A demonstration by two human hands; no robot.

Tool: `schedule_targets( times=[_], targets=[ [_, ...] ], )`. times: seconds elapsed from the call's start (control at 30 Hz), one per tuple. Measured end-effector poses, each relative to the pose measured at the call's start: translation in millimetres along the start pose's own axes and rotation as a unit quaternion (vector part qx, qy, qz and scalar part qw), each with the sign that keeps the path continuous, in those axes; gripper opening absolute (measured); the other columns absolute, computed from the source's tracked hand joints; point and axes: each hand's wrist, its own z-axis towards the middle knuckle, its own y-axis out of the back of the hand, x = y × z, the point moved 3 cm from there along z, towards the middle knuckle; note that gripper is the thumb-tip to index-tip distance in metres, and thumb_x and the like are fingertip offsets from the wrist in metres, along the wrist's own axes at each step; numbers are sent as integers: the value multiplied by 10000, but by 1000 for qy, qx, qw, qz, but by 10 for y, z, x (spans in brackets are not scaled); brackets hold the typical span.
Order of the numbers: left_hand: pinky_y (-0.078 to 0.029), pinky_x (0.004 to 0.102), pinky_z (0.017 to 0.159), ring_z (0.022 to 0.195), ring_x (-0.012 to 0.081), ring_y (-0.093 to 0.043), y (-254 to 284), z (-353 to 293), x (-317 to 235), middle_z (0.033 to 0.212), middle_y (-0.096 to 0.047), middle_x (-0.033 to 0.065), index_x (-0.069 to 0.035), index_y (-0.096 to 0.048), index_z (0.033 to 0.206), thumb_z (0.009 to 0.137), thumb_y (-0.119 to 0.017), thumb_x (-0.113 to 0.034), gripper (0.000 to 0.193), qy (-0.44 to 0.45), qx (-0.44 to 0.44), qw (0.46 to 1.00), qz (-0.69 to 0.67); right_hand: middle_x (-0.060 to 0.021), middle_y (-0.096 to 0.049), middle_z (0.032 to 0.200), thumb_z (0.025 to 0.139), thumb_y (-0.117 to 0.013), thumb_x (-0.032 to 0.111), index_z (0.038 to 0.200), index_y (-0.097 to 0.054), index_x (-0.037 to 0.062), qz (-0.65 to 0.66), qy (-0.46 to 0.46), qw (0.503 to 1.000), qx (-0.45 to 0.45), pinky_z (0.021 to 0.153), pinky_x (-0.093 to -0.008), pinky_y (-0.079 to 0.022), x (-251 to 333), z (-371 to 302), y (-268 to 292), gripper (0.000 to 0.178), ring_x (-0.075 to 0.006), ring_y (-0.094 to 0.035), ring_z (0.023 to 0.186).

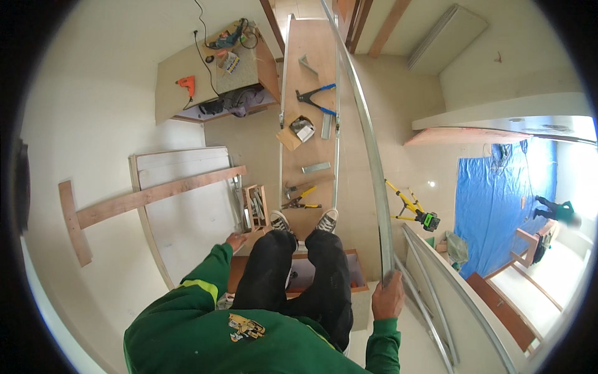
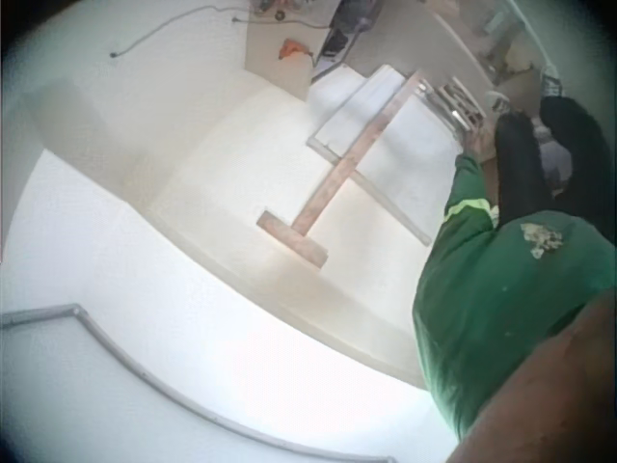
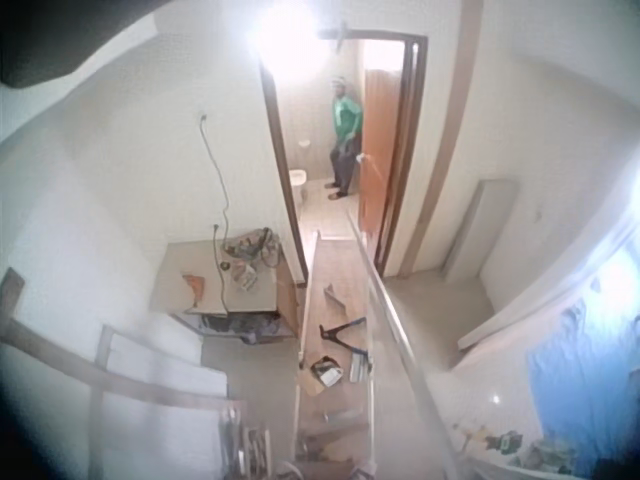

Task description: The person stands on a ladder and uses tin snips to cut a long metal profile into shorter pieces. They repeatedly measure, position, and cut the profile, then place the cut pieces aside.

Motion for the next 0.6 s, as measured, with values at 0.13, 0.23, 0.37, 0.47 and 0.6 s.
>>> schedule_targets(
  times=[0.13,0.23,0.37,0.47,0.6],
  targets=[
    [-405,474,1258,1534,399,-461,180,-599,178,1688,-432,262,26,-340,1683,983,-727,-604,1018,1,10,998,-59,-326,-691,1227,952,-716,84,1408,-487,-38,-15,20,999,-25,929,-588,-534,27,-213,182,525,-531,-672,1126],
    [-502,529,1173,1457,390,-541,201,-820,356,1649,-479,246,-19,-309,1706,1004,-742,-574,994,-5,3,997,-81,-328,-693,1210,965,-705,105,1427,-482,-38,-21,17,999,-22,918,-591,-539,138,-367,419,533,-523,-677,1116],
    [-478,573,1182,1445,391,-547,376,-911,308,1647,-489,234,-80,-287,1724,1007,-759,-570,989,-49,-4,991,-126,-329,-696,1165,970,-693,104,1429,-487,-39,-23,0,1000,3,910,-594,-539,313,-523,796,523,-515,-679,1105],
    [-457,560,1197,1439,381,-550,553,-1029,131,1651,-492,223,-76,-283,1722,1021,-750,-546,965,-59,8,986,-155,-315,-708,1156,971,-691,105,1444,-484,-48,-42,26,998,-26,914,-588,-543,352,-661,944,538,-508,-688,1093],
    [-431,550,1211,1440,375,-547,716,-1482,-49,1635,-513,206,-79,-299,1716,1038,-730,-526,920,-57,27,976,-208,-305,-720,1165,966,-700,116,1465,-477,-64,-66,14,997,-25,931,-572,-552,229,-727,985,576,-492,-700,1103]
  ],
)
